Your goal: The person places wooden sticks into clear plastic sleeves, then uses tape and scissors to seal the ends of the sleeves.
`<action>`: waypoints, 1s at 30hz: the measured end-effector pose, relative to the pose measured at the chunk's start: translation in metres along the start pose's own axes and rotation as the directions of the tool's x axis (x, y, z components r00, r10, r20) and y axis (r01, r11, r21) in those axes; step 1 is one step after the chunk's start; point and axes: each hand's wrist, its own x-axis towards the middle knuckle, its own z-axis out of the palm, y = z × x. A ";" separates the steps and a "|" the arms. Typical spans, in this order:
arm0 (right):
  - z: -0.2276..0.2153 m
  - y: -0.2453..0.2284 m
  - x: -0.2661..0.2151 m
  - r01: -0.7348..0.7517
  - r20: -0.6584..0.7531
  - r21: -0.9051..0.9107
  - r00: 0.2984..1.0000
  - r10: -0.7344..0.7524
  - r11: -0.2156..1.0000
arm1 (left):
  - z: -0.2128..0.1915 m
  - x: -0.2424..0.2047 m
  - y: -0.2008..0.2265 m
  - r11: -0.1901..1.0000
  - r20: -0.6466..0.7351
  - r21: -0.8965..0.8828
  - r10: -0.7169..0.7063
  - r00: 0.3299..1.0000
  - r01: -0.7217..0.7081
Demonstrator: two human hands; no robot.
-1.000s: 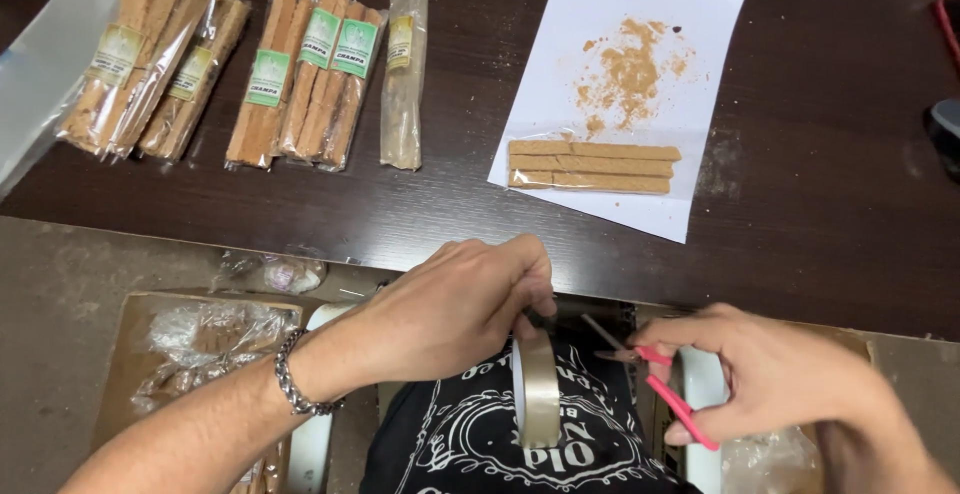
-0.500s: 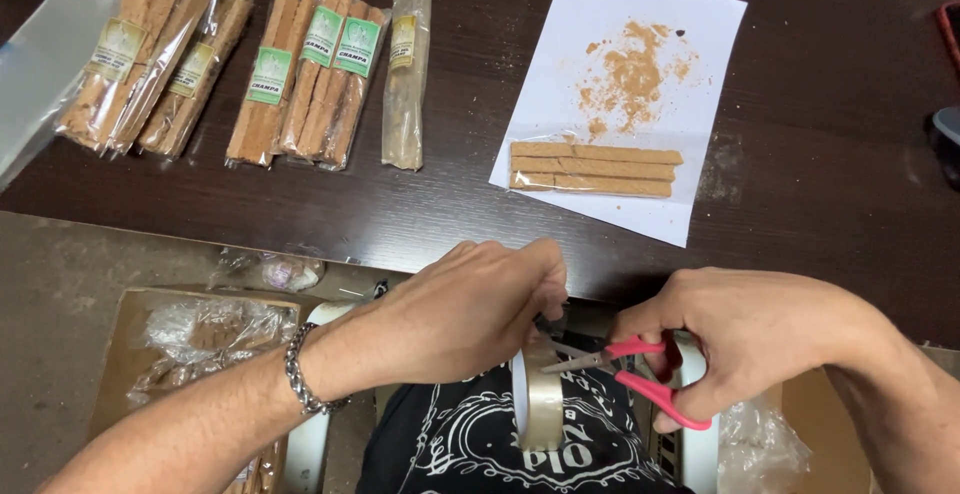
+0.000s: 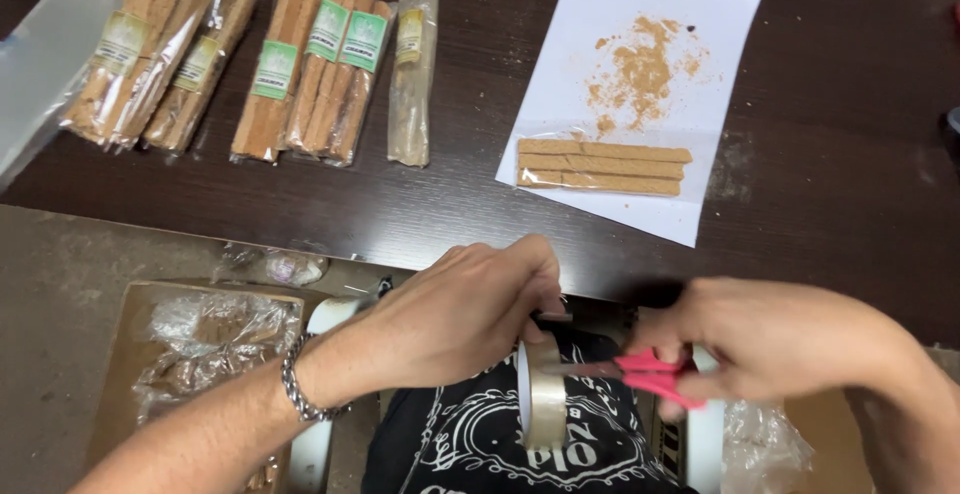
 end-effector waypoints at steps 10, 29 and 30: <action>0.112 -0.016 0.070 0.181 -0.422 0.627 0.896 0.135 0.758 | 0.062 -0.054 -0.033 0.987 -0.537 -0.163 -0.083 0.840 -0.007; 0.129 -0.009 0.074 0.673 -0.698 0.713 0.708 0.110 0.194 | 0.022 -0.059 -0.126 0.693 -0.463 0.707 0.603 0.650 -0.140; 0.130 -0.010 0.074 0.677 -0.704 0.708 0.699 0.125 0.199 | 0.020 -0.061 -0.124 0.687 -0.460 0.710 0.618 0.637 -0.155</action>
